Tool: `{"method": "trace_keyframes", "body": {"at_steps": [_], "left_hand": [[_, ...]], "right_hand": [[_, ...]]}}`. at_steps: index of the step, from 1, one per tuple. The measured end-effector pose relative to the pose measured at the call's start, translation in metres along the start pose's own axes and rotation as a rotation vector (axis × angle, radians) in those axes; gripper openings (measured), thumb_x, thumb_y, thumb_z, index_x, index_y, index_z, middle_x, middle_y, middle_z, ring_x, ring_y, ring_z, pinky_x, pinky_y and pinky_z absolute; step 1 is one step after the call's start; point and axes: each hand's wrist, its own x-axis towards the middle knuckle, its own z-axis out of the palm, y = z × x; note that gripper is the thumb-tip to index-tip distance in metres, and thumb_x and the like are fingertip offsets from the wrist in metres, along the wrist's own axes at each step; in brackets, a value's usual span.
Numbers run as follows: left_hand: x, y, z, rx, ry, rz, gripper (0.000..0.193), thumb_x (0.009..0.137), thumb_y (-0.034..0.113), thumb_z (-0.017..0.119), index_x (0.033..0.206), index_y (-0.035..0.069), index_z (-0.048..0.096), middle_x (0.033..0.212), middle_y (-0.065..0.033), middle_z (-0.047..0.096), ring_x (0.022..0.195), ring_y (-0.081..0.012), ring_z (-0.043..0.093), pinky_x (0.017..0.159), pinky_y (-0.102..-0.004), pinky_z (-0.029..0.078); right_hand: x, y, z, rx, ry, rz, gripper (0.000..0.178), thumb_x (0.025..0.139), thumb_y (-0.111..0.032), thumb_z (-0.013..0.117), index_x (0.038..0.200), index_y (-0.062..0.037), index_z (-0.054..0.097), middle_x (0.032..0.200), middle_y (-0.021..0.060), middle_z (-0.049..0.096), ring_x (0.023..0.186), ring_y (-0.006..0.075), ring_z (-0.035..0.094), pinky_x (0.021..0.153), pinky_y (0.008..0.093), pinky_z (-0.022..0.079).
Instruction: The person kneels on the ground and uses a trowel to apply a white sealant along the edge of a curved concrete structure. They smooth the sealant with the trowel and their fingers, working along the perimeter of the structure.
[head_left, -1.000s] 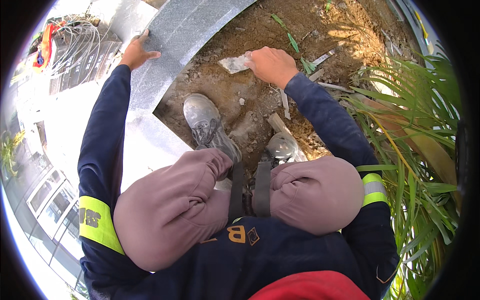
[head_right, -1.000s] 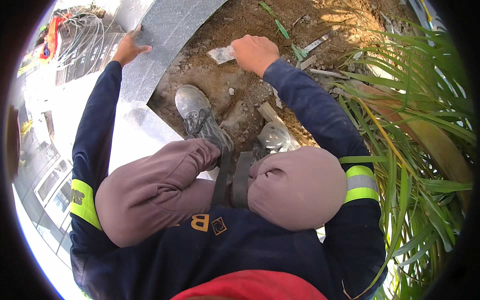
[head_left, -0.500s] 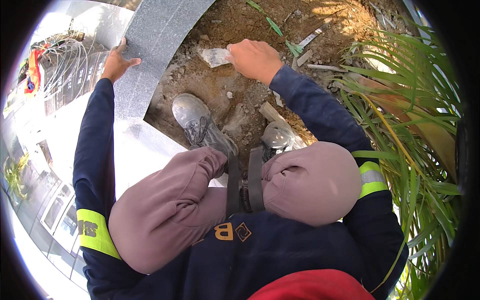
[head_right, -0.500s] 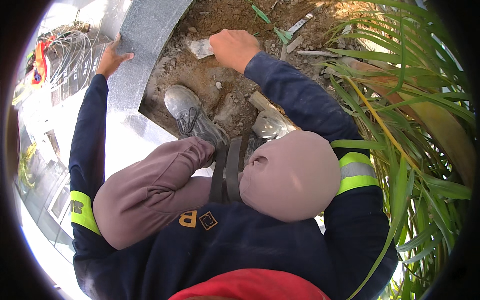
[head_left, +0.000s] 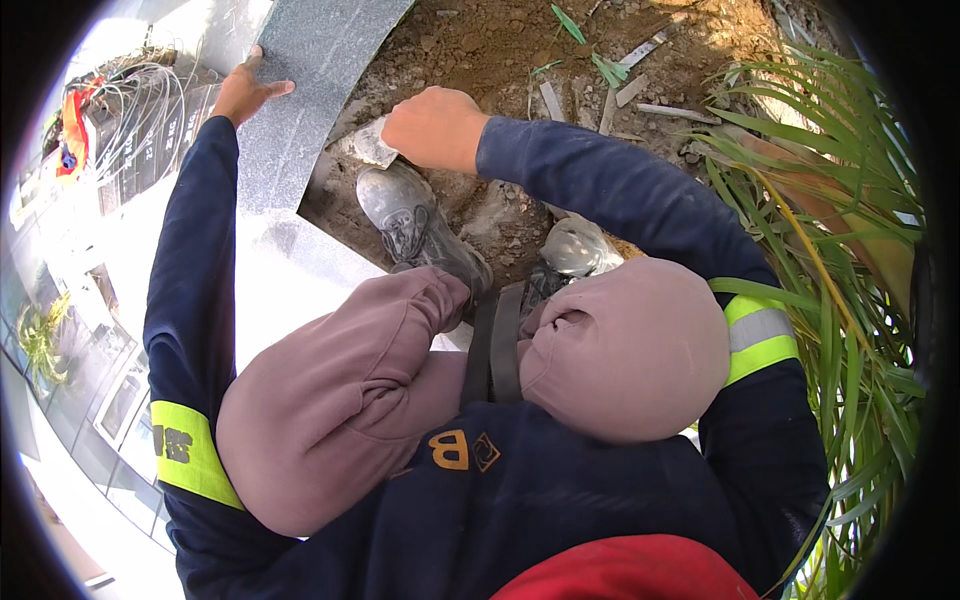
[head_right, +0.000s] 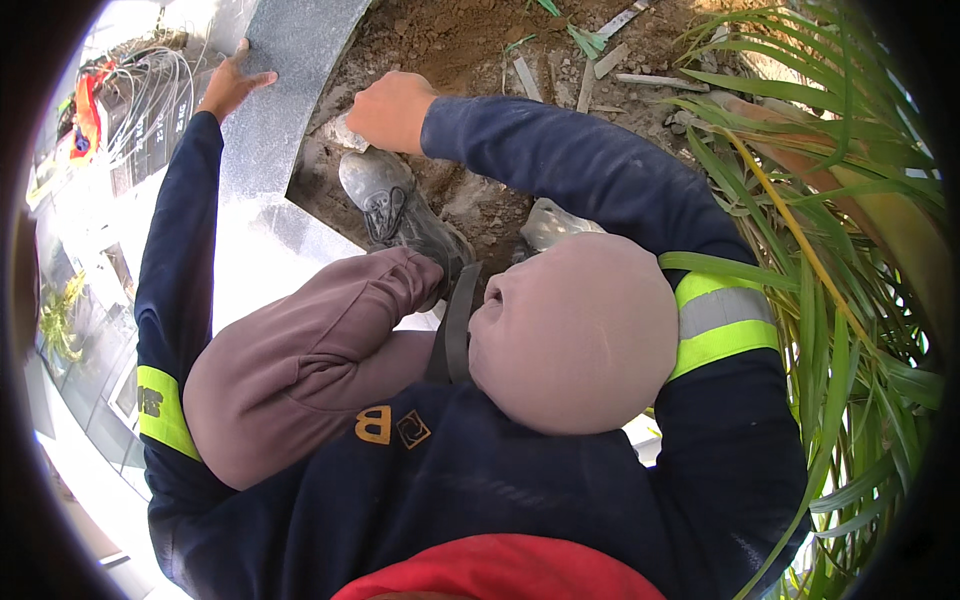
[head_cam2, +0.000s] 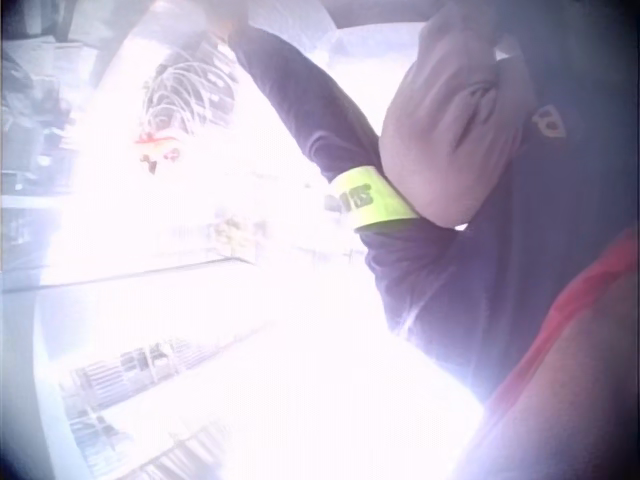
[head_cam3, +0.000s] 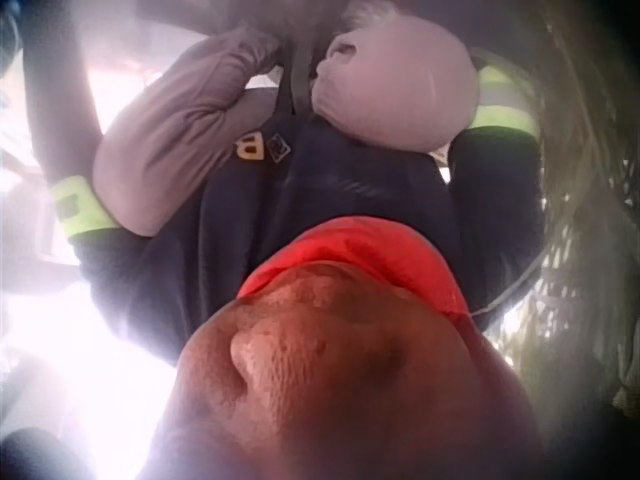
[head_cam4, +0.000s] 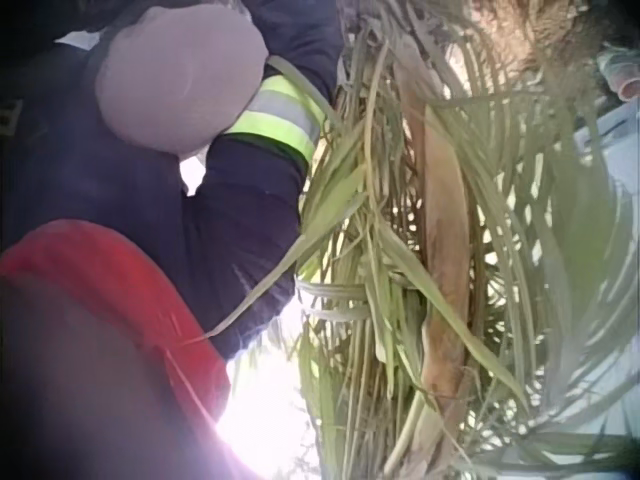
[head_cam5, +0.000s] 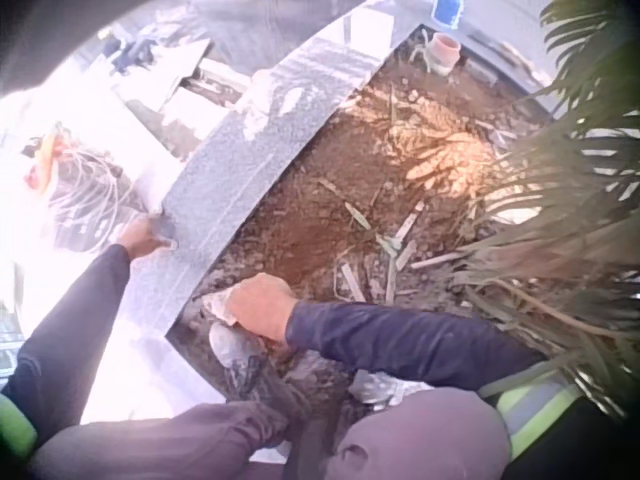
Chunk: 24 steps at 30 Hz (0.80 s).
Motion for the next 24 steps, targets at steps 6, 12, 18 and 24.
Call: {"method": "trace_keyframes", "body": {"at_steps": [6, 12, 18, 24], "left_hand": [[0.002, 0.011, -0.005, 0.018, -0.016, -0.028, 0.114, 0.076, 0.054, 0.086, 0.154, -0.010, 0.033, 0.141, -0.0331, 0.056, 0.134, -0.0415, 0.056, 0.113, -0.0435, 0.044], [-0.006, 0.010, 0.000, -0.058, 0.016, -0.023, 0.111, 0.076, 0.056, 0.086, 0.154, -0.007, 0.037, 0.142, -0.0331, 0.056, 0.133, -0.0404, 0.056, 0.112, -0.0438, 0.045], [-0.018, 0.012, 0.008, -0.093, 0.255, -0.030, 0.109, 0.075, 0.057, 0.086, 0.157, 0.003, 0.039, 0.137, -0.0304, 0.060, 0.132, -0.0397, 0.057, 0.111, -0.0476, 0.045], [-0.009, 0.005, 0.012, -0.278, 0.166, -0.004, 0.109, 0.072, 0.043, 0.091, 0.158, 0.002, 0.036, 0.138, -0.0304, 0.060, 0.134, -0.0397, 0.056, 0.113, -0.0447, 0.042]], "right_hand": [[0.048, 0.005, 0.010, -0.058, -0.131, -0.055, 0.018, 0.092, -0.012, 0.061, 0.101, -0.0124, 0.077, 0.107, 0.0096, 0.075, 0.096, 0.0308, 0.075, 0.071, 0.0460, 0.061], [0.044, 0.016, 0.012, -0.053, -0.141, 0.089, 0.016, 0.090, -0.014, 0.061, 0.094, -0.0089, 0.076, 0.090, 0.0125, 0.076, 0.086, 0.0323, 0.075, 0.069, 0.0450, 0.060], [-0.040, 0.056, -0.016, 0.013, 0.032, 0.461, 0.023, 0.094, -0.025, 0.062, 0.089, -0.0057, 0.074, 0.087, 0.0165, 0.074, 0.084, 0.0379, 0.073, 0.071, 0.0479, 0.058], [-0.022, 0.022, -0.010, 0.041, -0.042, 0.305, 0.014, 0.088, -0.014, 0.063, 0.086, -0.0071, 0.074, 0.086, 0.0149, 0.075, 0.082, 0.0346, 0.075, 0.069, 0.0469, 0.059]]}}
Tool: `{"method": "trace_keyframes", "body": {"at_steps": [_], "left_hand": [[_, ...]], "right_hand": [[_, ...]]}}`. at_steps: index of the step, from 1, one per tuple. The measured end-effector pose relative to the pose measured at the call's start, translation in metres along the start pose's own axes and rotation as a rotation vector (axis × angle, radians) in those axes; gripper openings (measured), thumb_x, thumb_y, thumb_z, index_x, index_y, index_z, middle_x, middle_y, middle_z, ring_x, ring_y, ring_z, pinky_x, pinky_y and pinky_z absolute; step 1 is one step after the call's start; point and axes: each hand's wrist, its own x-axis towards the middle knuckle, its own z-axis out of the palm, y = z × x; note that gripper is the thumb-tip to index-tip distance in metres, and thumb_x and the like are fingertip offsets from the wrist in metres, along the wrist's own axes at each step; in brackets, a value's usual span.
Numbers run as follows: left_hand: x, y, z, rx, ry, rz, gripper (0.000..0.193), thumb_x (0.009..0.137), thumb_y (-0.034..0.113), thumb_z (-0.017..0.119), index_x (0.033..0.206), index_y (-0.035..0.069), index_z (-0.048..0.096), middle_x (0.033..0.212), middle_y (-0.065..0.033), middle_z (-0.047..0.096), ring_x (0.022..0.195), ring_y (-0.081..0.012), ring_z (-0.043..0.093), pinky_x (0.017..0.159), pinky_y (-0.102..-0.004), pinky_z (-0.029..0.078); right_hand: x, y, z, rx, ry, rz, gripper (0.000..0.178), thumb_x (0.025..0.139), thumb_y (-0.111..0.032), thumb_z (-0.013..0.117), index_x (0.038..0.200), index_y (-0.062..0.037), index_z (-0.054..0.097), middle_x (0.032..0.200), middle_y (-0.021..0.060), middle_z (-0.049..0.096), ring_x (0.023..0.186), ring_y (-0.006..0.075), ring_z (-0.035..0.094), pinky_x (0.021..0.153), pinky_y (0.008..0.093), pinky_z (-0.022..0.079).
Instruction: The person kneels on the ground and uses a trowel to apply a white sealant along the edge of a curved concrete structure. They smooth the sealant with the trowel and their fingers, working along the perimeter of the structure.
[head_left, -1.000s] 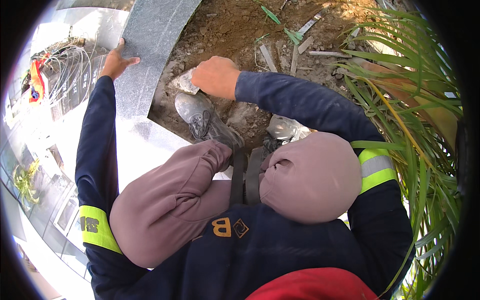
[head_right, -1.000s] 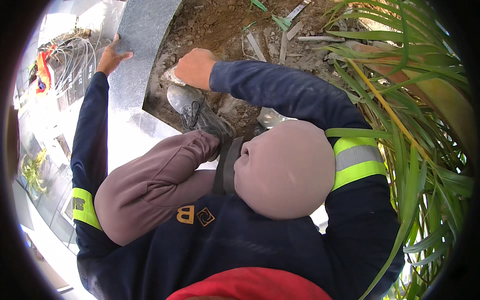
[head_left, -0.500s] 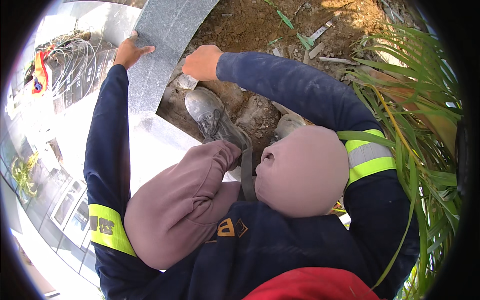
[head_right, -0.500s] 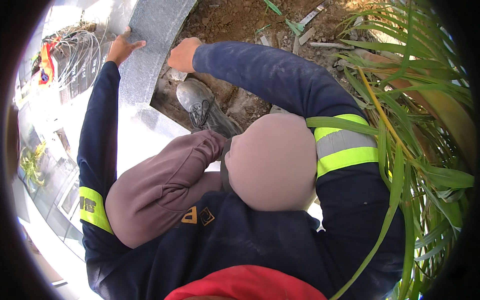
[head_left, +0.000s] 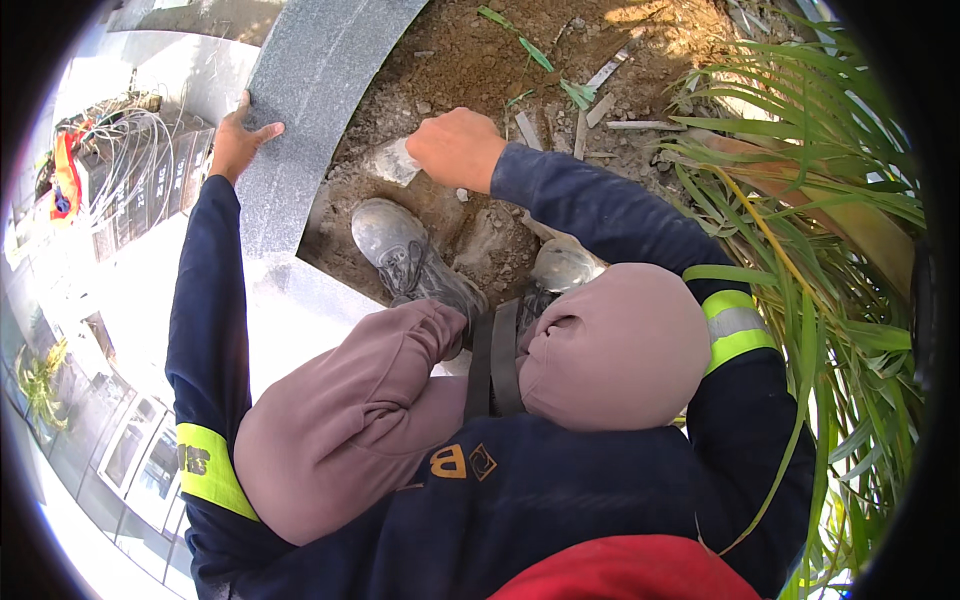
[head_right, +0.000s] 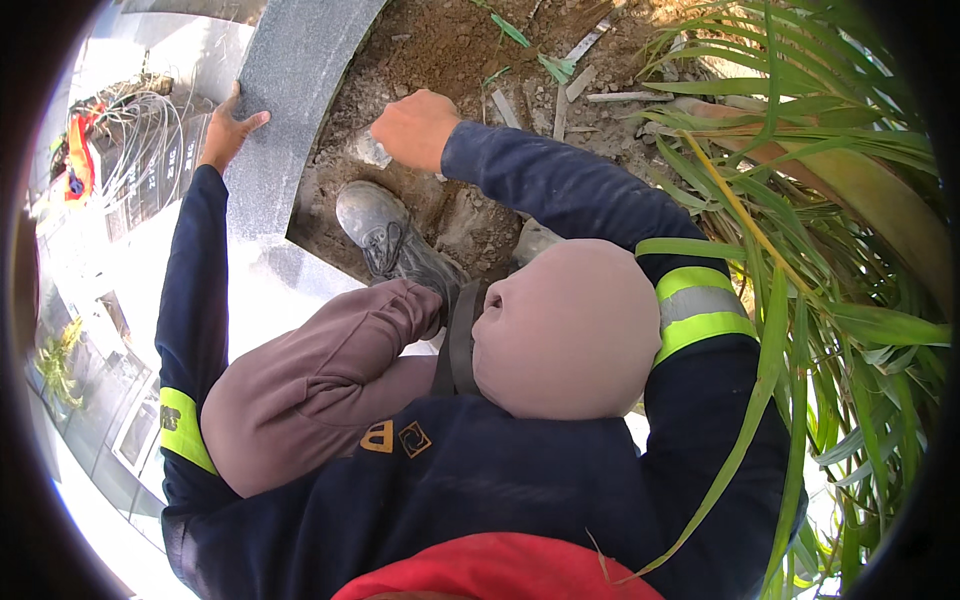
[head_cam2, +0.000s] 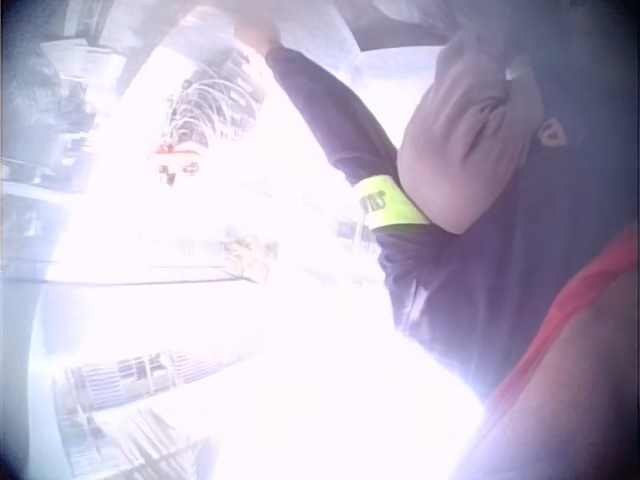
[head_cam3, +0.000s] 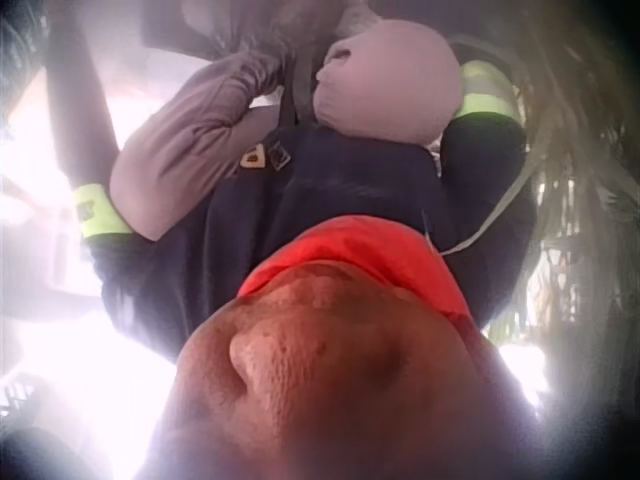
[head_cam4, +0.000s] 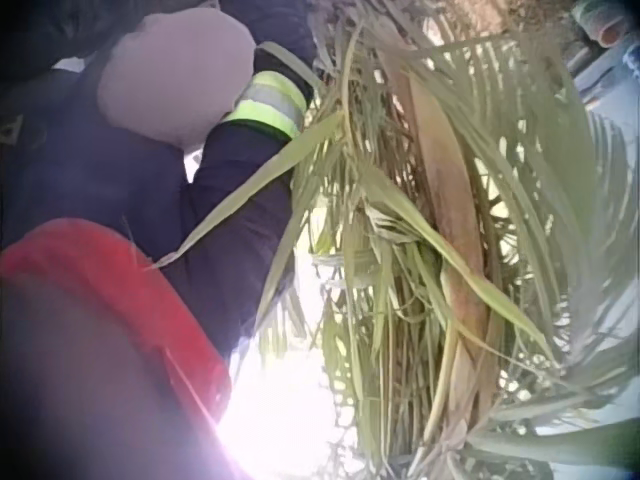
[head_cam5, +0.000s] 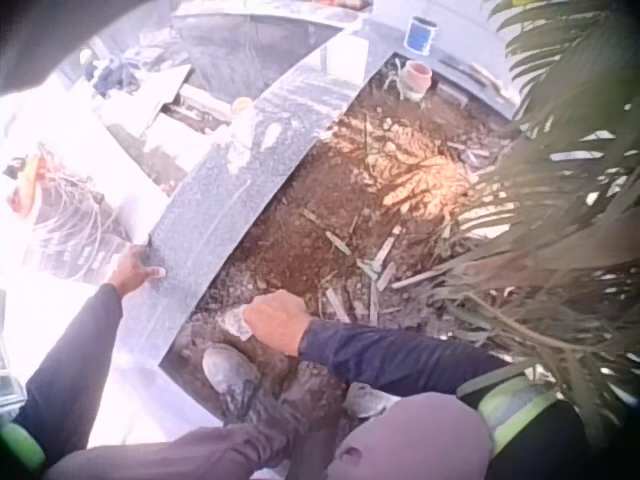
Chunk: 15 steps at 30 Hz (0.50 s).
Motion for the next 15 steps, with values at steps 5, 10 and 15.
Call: {"method": "trace_keyframes", "body": {"at_steps": [5, 10, 15], "left_hand": [[-0.009, -0.015, -0.007, 0.014, 0.007, 0.035, 0.105, 0.075, 0.039, 0.091, 0.158, 0.004, 0.037, 0.144, -0.0286, 0.055, 0.137, -0.0390, 0.052, 0.114, -0.0439, 0.041], [-0.001, -0.010, 0.001, 0.007, 0.010, 0.035, 0.103, 0.076, 0.036, 0.090, 0.159, 0.005, 0.036, 0.146, -0.0287, 0.054, 0.139, -0.0389, 0.051, 0.115, -0.0436, 0.040], [-0.015, -0.002, -0.019, -0.030, -0.028, -0.014, 0.103, 0.076, 0.031, 0.091, 0.157, -0.001, 0.035, 0.147, -0.0292, 0.054, 0.139, -0.0378, 0.051, 0.115, -0.0416, 0.040]], "right_hand": [[-0.011, 0.052, -0.020, 0.110, 0.063, 0.260, 0.032, 0.100, -0.032, 0.057, 0.096, -0.0033, 0.072, 0.087, 0.0201, 0.073, 0.088, 0.0397, 0.072, 0.076, 0.0504, 0.057], [-0.080, 0.124, -0.011, 0.302, 0.225, 0.617, 0.041, 0.103, -0.037, 0.054, 0.099, 0.0006, 0.071, 0.089, 0.0234, 0.071, 0.089, 0.0448, 0.069, 0.077, 0.0520, 0.054], [-0.079, 0.101, 0.008, 0.428, 0.156, 0.376, 0.043, 0.102, -0.037, 0.055, 0.100, 0.0047, 0.066, 0.085, 0.0235, 0.068, 0.078, 0.0439, 0.067, 0.073, 0.0517, 0.052]]}}
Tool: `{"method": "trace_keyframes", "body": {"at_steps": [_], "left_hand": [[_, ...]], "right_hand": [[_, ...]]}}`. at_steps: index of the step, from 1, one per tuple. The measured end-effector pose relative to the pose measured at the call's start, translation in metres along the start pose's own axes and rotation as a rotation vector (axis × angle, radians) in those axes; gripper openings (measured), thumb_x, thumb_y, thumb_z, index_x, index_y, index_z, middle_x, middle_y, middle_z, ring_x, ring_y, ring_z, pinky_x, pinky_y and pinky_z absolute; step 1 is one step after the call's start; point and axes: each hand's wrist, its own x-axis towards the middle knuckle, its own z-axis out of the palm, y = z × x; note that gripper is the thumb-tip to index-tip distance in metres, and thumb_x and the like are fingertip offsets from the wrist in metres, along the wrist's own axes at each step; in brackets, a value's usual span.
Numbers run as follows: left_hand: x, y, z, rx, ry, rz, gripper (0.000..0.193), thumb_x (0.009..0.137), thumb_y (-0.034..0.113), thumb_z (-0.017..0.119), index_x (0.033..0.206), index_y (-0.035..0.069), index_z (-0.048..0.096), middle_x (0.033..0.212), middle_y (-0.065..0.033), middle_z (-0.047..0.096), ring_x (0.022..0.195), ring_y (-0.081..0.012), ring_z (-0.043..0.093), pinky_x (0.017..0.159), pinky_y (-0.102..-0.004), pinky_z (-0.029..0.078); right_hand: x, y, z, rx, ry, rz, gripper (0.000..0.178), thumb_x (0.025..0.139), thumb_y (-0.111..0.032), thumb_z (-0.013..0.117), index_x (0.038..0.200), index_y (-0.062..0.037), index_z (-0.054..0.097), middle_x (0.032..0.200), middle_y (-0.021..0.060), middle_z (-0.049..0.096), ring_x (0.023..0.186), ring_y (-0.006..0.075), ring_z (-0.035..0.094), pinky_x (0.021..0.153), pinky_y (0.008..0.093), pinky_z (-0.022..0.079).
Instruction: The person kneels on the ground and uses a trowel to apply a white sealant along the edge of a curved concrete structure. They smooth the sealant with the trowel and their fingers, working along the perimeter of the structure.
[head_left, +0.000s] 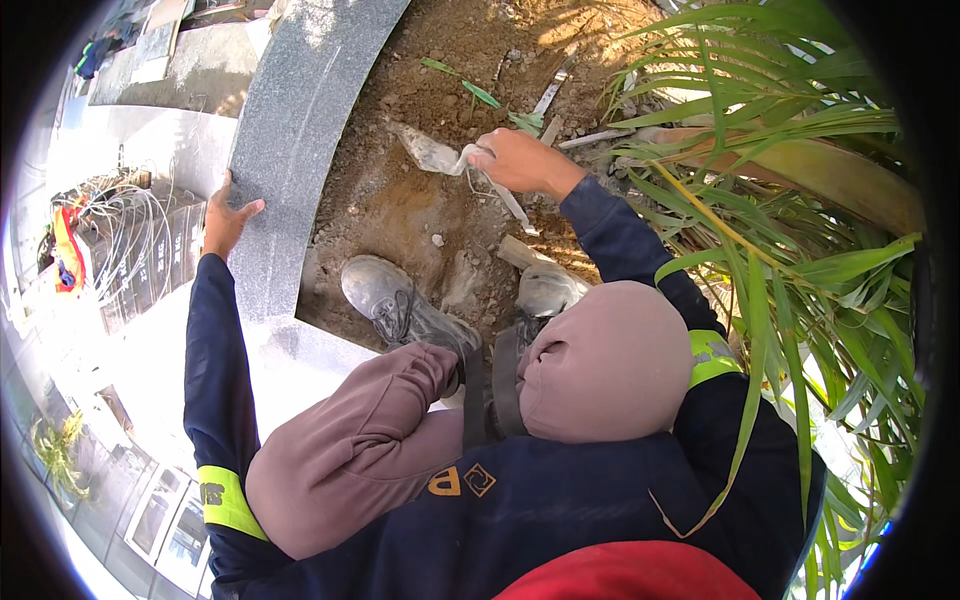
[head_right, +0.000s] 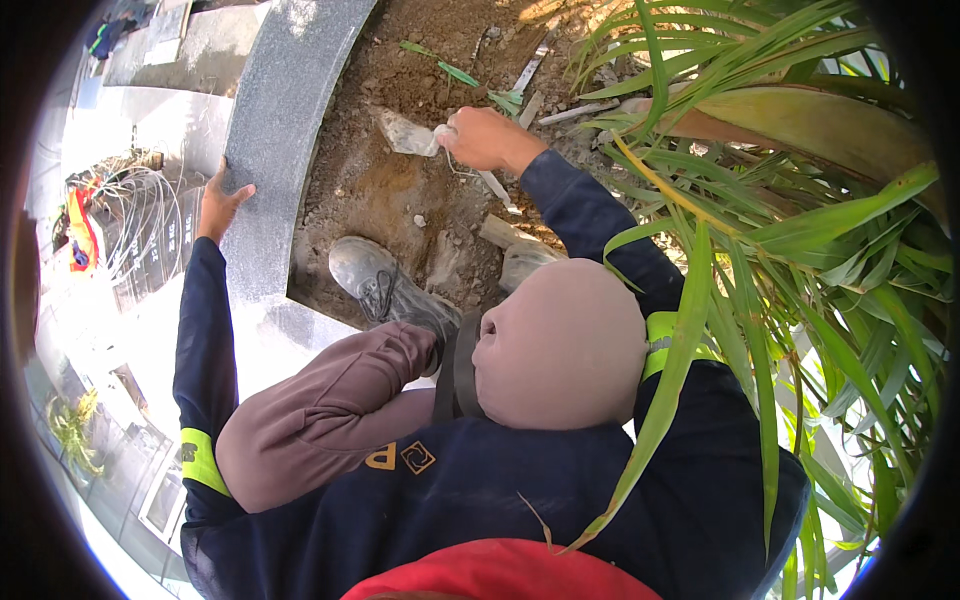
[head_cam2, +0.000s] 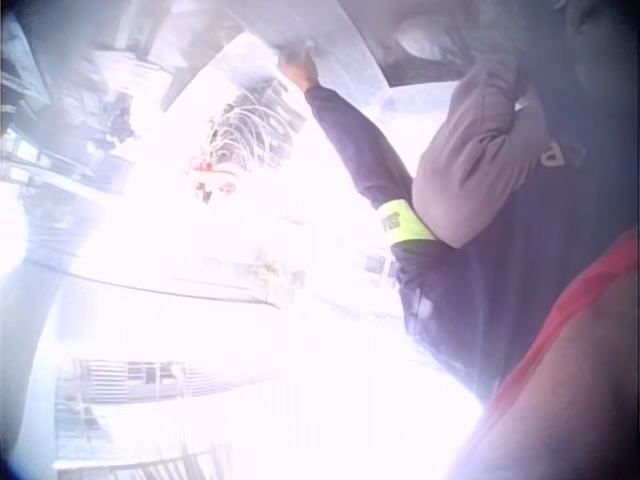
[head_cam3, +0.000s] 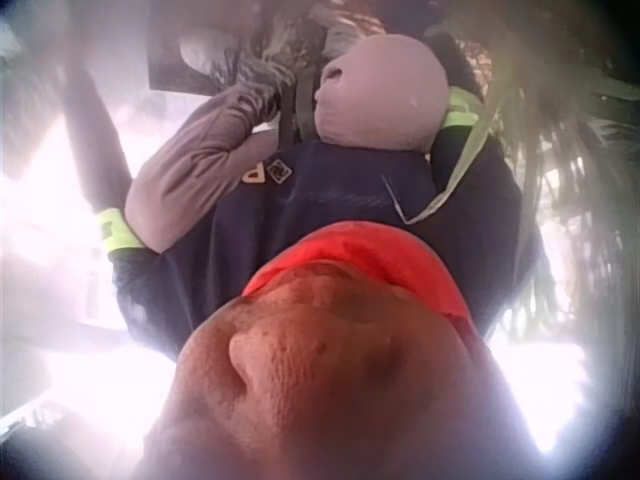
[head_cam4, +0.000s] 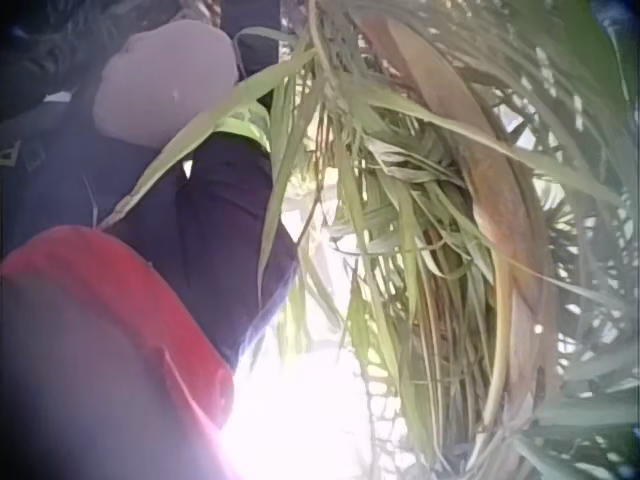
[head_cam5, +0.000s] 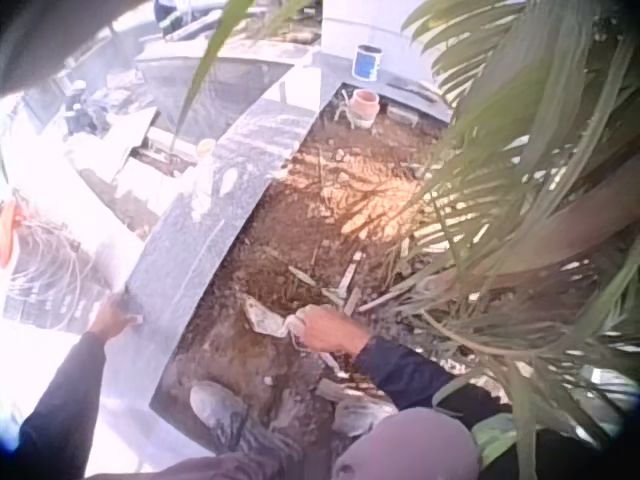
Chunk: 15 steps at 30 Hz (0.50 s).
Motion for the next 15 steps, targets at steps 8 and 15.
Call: {"method": "trace_keyframes", "body": {"at_steps": [8, 15], "left_hand": [[0.014, 0.011, 0.007, 0.028, -0.021, 0.051, 0.102, 0.076, 0.027, 0.091, 0.155, -0.005, 0.036, 0.146, -0.0292, 0.054, 0.139, -0.0375, 0.052, 0.115, -0.0405, 0.040], [0.009, 0.003, 0.002, 0.131, -0.024, 0.041, 0.102, 0.076, 0.031, 0.091, 0.157, 0.000, 0.036, 0.146, -0.0285, 0.054, 0.137, -0.0399, 0.051, 0.114, -0.0438, 0.042]], "right_hand": [[0.055, 0.006, 0.022, 0.580, -0.079, 0.198, 0.041, 0.103, -0.036, 0.058, 0.085, 0.0009, 0.058, 0.068, 0.0076, 0.056, 0.056, 0.0186, 0.057, 0.054, 0.0393, 0.046], [0.020, 0.049, 0.039, 0.587, 0.389, 0.274, 0.045, 0.102, -0.039, 0.060, 0.081, 0.0010, 0.058, 0.069, 0.0108, 0.060, 0.051, 0.0233, 0.057, 0.055, 0.0433, 0.046]]}}
